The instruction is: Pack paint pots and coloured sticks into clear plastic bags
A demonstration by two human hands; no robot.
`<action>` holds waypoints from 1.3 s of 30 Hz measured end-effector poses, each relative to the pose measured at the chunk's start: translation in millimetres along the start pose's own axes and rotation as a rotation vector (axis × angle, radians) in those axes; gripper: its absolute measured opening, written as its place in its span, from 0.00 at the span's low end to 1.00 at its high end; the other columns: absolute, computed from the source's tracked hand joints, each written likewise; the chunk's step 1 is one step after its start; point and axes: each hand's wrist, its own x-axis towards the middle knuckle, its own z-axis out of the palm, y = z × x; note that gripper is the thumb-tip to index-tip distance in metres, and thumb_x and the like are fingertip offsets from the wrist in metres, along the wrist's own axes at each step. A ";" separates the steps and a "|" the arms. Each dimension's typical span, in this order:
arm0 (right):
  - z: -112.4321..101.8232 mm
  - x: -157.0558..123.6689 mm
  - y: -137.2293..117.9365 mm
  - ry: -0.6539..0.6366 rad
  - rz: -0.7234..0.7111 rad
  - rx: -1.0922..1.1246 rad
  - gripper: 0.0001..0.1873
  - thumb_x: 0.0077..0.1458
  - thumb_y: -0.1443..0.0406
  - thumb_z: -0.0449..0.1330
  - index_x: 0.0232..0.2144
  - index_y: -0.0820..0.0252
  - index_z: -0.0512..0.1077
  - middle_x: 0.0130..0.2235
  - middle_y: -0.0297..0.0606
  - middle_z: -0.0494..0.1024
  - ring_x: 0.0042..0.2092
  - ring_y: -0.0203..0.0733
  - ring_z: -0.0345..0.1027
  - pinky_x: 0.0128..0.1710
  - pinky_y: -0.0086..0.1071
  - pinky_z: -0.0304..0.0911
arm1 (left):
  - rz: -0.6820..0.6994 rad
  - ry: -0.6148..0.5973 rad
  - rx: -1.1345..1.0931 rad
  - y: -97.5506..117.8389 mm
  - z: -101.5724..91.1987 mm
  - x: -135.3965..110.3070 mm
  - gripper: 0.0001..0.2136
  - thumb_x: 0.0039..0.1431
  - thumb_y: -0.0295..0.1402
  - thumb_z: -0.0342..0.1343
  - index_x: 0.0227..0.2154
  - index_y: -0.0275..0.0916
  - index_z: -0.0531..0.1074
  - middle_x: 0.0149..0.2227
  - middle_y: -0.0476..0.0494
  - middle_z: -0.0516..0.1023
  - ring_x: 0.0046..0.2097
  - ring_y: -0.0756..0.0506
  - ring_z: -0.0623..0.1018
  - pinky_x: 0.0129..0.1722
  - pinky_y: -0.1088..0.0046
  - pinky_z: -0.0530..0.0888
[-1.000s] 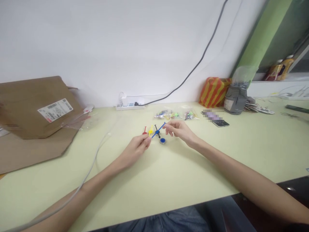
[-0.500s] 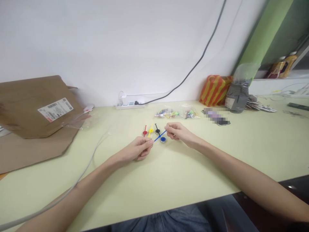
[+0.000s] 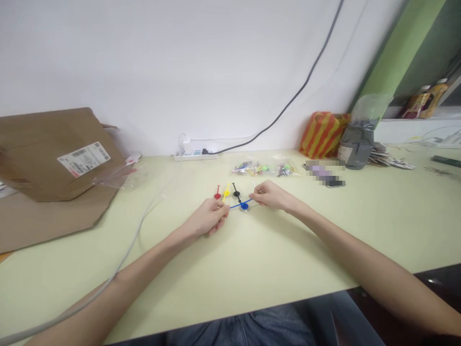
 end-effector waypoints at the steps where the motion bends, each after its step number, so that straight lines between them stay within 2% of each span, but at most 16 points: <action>1: -0.9 0.0 0.4 -0.005 -0.004 -0.027 0.19 0.53 0.58 0.58 0.16 0.60 0.64 0.17 0.31 0.66 0.21 0.31 0.52 0.23 0.29 0.48 | 0.017 0.005 0.033 0.3 0.8 -0.3 0.18 0.64 0.46 0.47 0.24 0.40 0.61 0.16 0.53 0.66 0.12 0.54 0.61 0.12 0.79 0.56; 9: -3.9 1.0 5.0 -0.030 -0.005 -0.130 0.20 0.56 0.56 0.58 0.17 0.60 0.65 0.18 0.32 0.67 0.22 0.33 0.55 0.25 0.30 0.51 | 0.068 0.057 0.161 0.8 4.9 -4.6 0.16 0.64 0.43 0.45 0.23 0.41 0.60 0.18 0.53 0.68 0.13 0.53 0.64 0.12 0.78 0.60; 17: -5.6 1.5 6.5 -0.056 -0.009 -0.176 0.21 0.57 0.56 0.58 0.17 0.61 0.66 0.18 0.32 0.67 0.22 0.33 0.55 0.26 0.30 0.52 | 0.063 0.031 0.143 0.0 3.8 -1.2 0.17 0.64 0.42 0.45 0.22 0.41 0.58 0.17 0.53 0.67 0.12 0.54 0.63 0.12 0.78 0.59; 23: -9.3 2.2 5.6 -0.056 -0.019 -0.206 0.20 0.57 0.58 0.57 0.16 0.61 0.66 0.18 0.32 0.66 0.22 0.33 0.55 0.26 0.30 0.52 | 0.053 0.032 0.149 -0.5 4.7 1.1 0.15 0.65 0.43 0.44 0.24 0.42 0.58 0.17 0.54 0.68 0.12 0.53 0.62 0.10 0.78 0.57; 29: -10.7 2.3 5.7 -0.072 -0.018 -0.223 0.22 0.57 0.56 0.58 0.16 0.60 0.66 0.17 0.32 0.65 0.22 0.33 0.55 0.26 0.31 0.51 | 0.089 0.000 0.112 1.4 3.9 1.6 0.15 0.66 0.43 0.44 0.24 0.41 0.58 0.18 0.53 0.69 0.11 0.54 0.63 0.11 0.78 0.56; 36: -13.2 -0.8 7.1 -0.075 -0.052 -0.093 0.23 0.57 0.54 0.57 0.16 0.60 0.64 0.18 0.31 0.65 0.22 0.32 0.53 0.26 0.30 0.51 | 0.089 0.037 0.078 6.0 8.7 2.2 0.17 0.66 0.45 0.45 0.25 0.41 0.59 0.17 0.53 0.69 0.11 0.54 0.63 0.12 0.79 0.57; 39: -12.2 0.3 7.6 -0.044 -0.053 -0.149 0.21 0.57 0.57 0.56 0.16 0.60 0.64 0.18 0.32 0.66 0.22 0.32 0.54 0.27 0.30 0.51 | 0.082 0.025 0.094 7.0 9.2 3.0 0.16 0.66 0.43 0.45 0.25 0.41 0.58 0.16 0.54 0.69 0.11 0.54 0.63 0.12 0.79 0.57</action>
